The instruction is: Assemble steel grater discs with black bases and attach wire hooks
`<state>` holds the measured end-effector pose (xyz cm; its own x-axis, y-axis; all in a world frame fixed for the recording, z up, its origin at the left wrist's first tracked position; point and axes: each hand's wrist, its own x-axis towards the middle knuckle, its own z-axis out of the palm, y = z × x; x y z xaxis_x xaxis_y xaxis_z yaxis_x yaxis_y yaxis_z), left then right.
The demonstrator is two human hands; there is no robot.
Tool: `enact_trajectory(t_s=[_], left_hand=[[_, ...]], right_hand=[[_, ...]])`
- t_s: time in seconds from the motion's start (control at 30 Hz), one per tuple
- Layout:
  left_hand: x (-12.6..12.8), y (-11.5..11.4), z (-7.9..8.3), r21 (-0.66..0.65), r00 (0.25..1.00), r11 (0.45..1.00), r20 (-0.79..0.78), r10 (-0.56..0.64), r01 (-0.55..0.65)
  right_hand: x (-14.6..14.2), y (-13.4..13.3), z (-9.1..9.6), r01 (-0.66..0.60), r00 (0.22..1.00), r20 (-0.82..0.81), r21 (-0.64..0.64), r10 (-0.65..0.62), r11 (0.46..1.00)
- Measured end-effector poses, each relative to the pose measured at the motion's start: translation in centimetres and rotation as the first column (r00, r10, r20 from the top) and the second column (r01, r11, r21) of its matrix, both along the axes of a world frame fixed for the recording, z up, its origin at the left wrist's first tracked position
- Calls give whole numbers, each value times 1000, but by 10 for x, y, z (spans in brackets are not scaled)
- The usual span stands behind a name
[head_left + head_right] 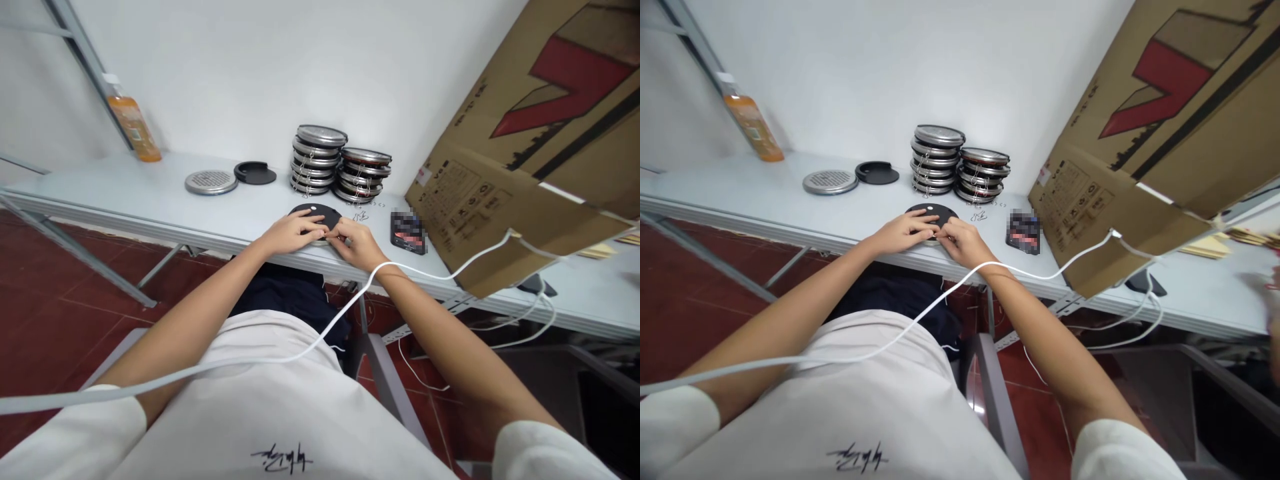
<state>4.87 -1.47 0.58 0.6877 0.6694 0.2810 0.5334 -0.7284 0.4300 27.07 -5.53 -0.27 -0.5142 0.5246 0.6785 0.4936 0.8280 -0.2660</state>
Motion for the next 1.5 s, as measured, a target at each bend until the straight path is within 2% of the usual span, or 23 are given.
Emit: enact_trajectory(t_s=[0.17, 0.37, 0.8, 1.17, 1.5], left_hand=[[-2, -5, 2, 60, 999, 998, -43, -5, 8], [-5, -12, 5, 88, 997, 996, -75, -2, 9], [-5, -8, 6, 23, 994, 1000, -113, -13, 16], [-5, -9, 9, 9, 990, 999, -139, -33, 35], [-4, -6, 4, 41, 989, 999, -144, -17, 23]], right_hand=[[2, 2, 0, -64, 997, -38, -48, 62, 997], [1, 1, 1, -47, 997, -73, -90, 41, 995], [1, 0, 2, -26, 989, -149, -188, -2, 982], [-1, 0, -3, 35, 988, -139, -180, -61, 983], [-2, -1, -2, 54, 989, -128, -200, -81, 978]])
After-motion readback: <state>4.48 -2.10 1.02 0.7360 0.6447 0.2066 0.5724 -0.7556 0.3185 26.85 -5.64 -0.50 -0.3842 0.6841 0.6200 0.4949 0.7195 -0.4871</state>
